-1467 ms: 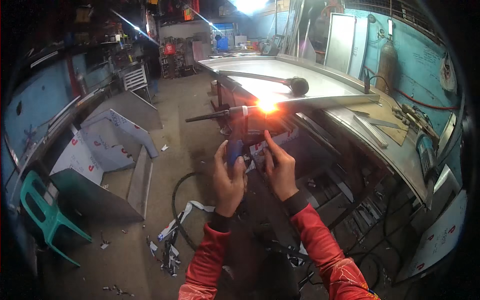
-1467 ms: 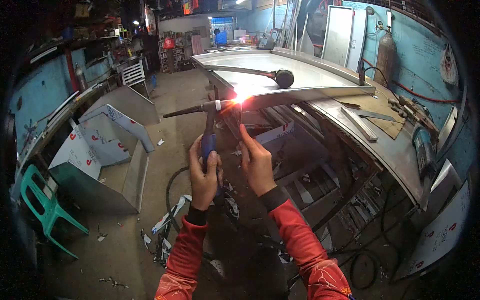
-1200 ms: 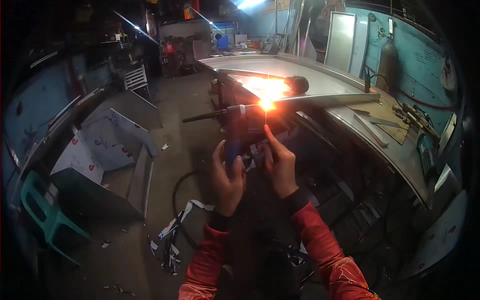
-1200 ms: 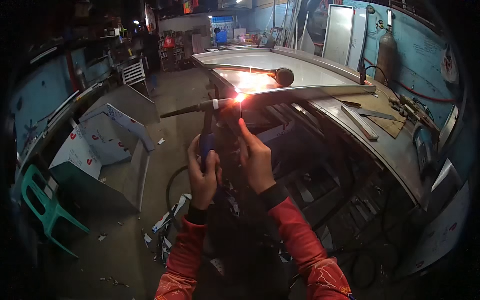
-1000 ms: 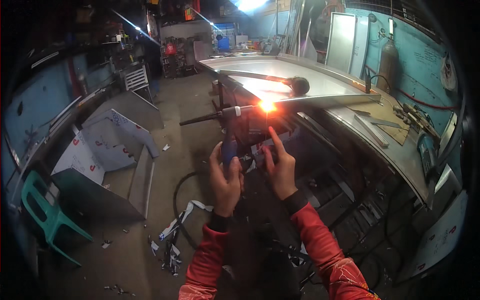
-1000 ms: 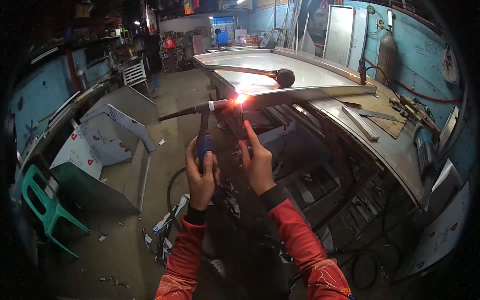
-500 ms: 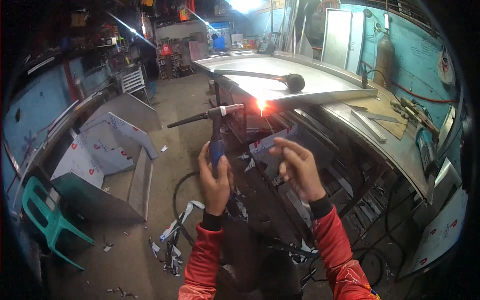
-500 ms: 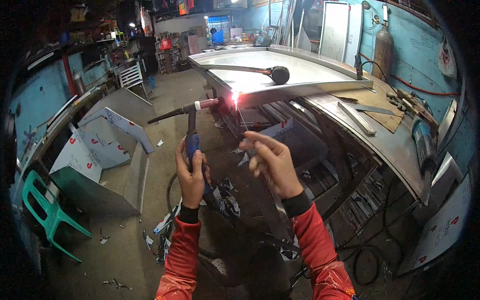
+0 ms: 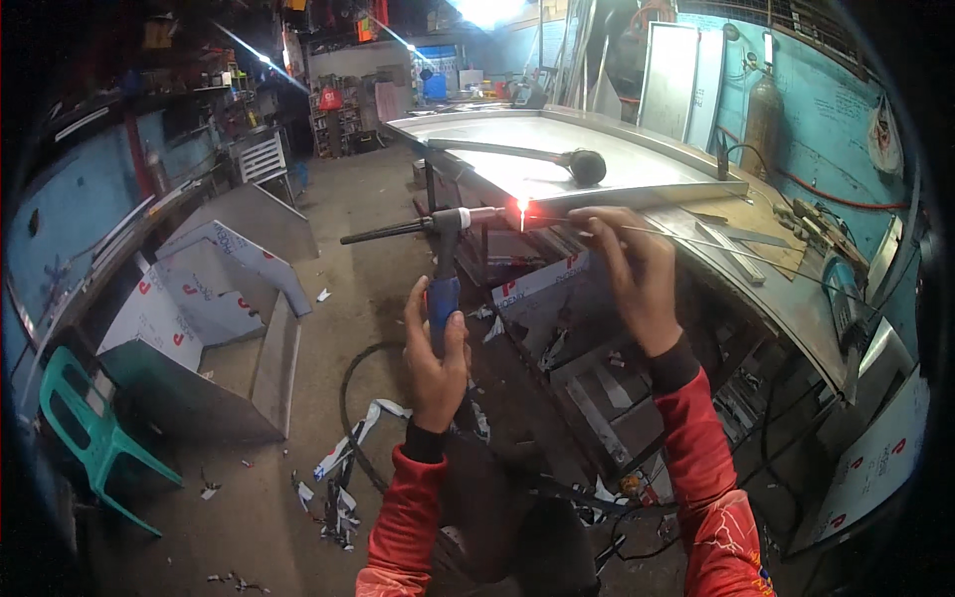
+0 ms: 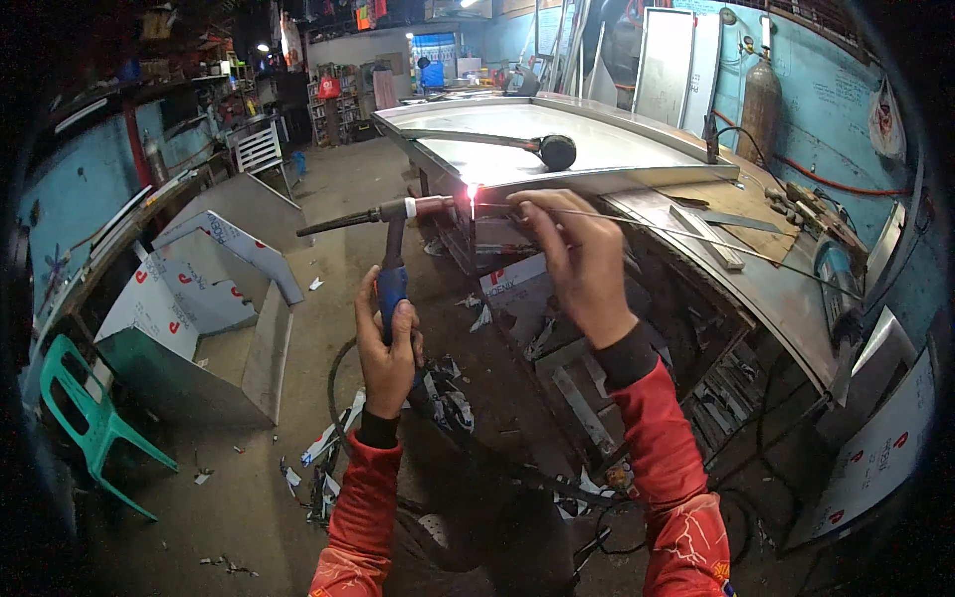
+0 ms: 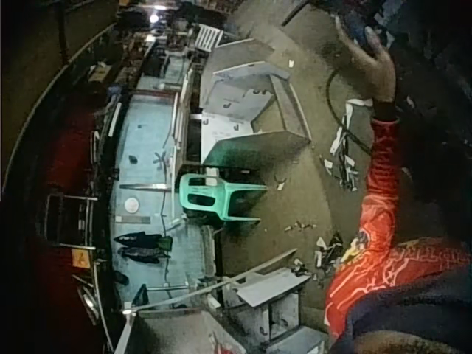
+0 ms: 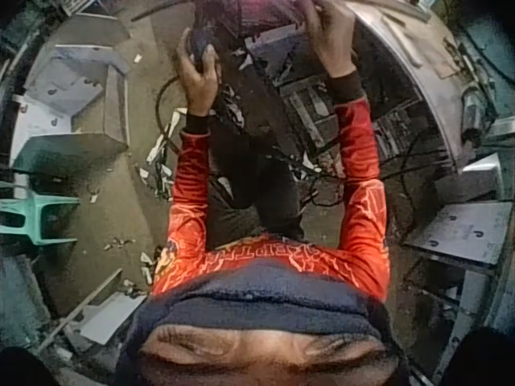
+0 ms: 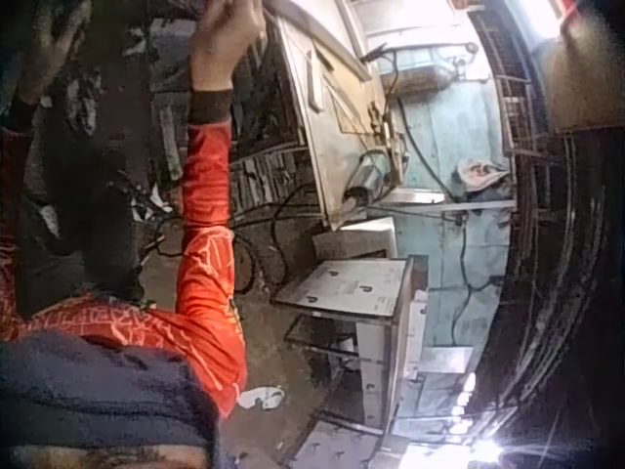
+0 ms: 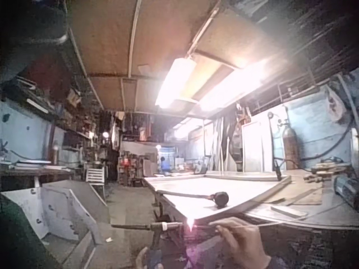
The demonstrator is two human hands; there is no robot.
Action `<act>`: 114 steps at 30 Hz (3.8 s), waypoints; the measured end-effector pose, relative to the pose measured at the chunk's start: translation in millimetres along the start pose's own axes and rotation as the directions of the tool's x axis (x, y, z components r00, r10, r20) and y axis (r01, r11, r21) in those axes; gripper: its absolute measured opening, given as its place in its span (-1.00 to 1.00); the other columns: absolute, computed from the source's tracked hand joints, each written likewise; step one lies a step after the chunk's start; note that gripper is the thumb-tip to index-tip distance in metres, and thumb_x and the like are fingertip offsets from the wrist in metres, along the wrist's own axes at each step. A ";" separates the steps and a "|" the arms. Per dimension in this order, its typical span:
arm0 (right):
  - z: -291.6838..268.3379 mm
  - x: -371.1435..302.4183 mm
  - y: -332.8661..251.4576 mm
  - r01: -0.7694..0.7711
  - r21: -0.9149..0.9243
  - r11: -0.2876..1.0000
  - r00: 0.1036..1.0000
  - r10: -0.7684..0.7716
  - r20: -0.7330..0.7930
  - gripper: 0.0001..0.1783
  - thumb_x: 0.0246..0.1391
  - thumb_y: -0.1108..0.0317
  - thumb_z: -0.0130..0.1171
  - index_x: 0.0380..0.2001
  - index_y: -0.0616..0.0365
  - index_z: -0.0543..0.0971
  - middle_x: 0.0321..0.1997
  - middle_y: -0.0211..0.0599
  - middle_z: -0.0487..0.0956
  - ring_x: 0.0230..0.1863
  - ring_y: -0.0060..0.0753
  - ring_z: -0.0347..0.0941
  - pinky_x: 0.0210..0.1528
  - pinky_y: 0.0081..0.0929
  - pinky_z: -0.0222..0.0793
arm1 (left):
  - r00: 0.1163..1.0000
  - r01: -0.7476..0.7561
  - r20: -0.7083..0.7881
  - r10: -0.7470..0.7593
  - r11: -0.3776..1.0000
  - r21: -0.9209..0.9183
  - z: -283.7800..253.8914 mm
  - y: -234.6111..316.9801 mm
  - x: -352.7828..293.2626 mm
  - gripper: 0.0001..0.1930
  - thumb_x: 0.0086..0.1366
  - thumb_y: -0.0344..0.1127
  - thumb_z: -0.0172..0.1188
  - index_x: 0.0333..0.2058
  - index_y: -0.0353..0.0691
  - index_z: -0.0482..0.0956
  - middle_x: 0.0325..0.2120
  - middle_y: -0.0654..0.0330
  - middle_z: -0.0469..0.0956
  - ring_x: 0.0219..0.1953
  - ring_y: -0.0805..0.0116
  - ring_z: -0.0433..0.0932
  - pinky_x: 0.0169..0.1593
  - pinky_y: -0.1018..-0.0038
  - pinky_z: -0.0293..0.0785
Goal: The person welds the edges of a metal tray using a welding torch and a filler rod. Afterward, the person turns the metal tray on the workbench and picks up a long metal frame.
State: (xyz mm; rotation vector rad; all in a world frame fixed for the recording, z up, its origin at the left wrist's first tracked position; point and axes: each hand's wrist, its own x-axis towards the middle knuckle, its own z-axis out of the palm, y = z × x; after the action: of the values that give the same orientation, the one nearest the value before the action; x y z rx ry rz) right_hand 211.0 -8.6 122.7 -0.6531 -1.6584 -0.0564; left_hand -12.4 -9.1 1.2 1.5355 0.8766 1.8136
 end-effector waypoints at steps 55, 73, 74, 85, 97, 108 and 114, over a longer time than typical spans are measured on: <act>79.1 -105.2 72.9 -0.411 0.128 0.903 0.889 0.366 0.274 -0.63 0.27 0.56 0.15 0.14 0.31 0.52 -0.14 -0.03 0.72 -0.09 -0.38 0.68 -0.10 -0.42 0.55 | 0.980 0.199 0.077 -0.185 0.943 -0.266 7.5 8.5 -2.6 -0.40 0.52 -0.27 0.03 0.43 -0.09 0.03 -0.42 0.24 0.43 -0.63 0.56 0.39 -0.62 0.58 0.35; 45.7 -72.2 17.7 -0.633 0.385 0.671 0.770 0.494 0.404 -0.74 0.41 0.45 -0.01 0.04 0.38 0.51 -0.25 -0.14 0.67 -0.31 -0.29 0.71 -0.35 -0.48 0.67 | 0.989 0.150 0.042 -0.145 0.976 -0.160 0.1 6.9 1.5 -0.43 0.53 -0.18 0.02 0.41 -0.07 0.08 -0.44 0.26 0.43 -0.63 0.57 0.39 -0.64 0.57 0.34; 44.7 -72.1 14.6 -0.724 0.370 0.582 0.688 0.572 0.446 -0.73 0.43 0.43 -0.04 0.05 0.39 0.49 -0.23 -0.11 0.66 -0.29 -0.26 0.71 -0.32 -0.47 0.68 | 0.990 0.138 0.038 -0.133 0.976 -0.168 0.7 6.4 1.9 -0.43 0.53 -0.18 0.02 0.41 -0.07 0.09 -0.44 0.26 0.43 -0.63 0.57 0.39 -0.64 0.58 0.34; 25.2 -72.5 9.3 -0.762 0.488 0.425 0.647 0.527 0.552 -0.67 0.45 0.29 -0.01 0.08 0.31 0.49 -0.13 -0.13 0.65 -0.20 -0.27 0.70 -0.15 -0.46 0.66 | 0.993 0.119 0.043 -0.114 0.980 -0.157 6.0 8.6 -0.6 -0.41 0.53 -0.19 0.03 0.43 0.00 0.06 -0.44 0.26 0.43 -0.63 0.58 0.38 -0.63 0.59 0.34; 47.2 -81.6 28.4 -0.678 0.436 0.592 0.731 0.480 0.485 -0.71 0.44 0.42 -0.03 0.05 0.39 0.54 -0.09 -0.11 0.67 -0.12 -0.37 0.67 -0.08 -0.47 0.64 | 0.985 0.160 0.097 -0.141 0.958 -0.239 18.8 1.8 -2.1 -0.39 0.52 -0.26 0.04 0.44 -0.07 0.02 -0.44 0.30 0.41 -0.64 0.62 0.34 -0.61 0.62 0.30; 44.8 -80.5 28.1 -0.717 0.438 0.542 0.695 0.508 0.509 -0.69 0.43 0.41 0.00 0.10 0.38 0.52 -0.08 -0.12 0.67 -0.14 -0.34 0.67 -0.06 -0.48 0.64 | 0.985 0.162 0.090 -0.144 0.958 -0.235 20.3 3.2 -3.6 -0.41 0.52 -0.25 0.03 0.43 -0.09 0.04 -0.45 0.30 0.42 -0.63 0.61 0.36 -0.60 0.62 0.31; 51.7 -90.1 31.1 -0.676 0.443 0.589 0.735 0.489 0.471 -0.67 0.40 0.42 0.05 0.12 0.41 0.50 -0.07 -0.08 0.67 -0.14 -0.32 0.68 -0.10 -0.48 0.65 | 0.992 0.129 0.039 -0.123 0.958 -0.254 23.2 5.1 -6.3 -0.37 0.51 -0.29 0.05 0.44 -0.09 0.00 -0.45 0.30 0.41 -0.64 0.62 0.33 -0.61 0.62 0.28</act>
State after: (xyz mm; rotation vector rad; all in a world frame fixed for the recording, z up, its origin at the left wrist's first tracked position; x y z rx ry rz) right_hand 182.9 3.4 18.6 -0.7127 -1.5311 1.0785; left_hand 11.3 -14.7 4.1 1.3051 0.6816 1.7375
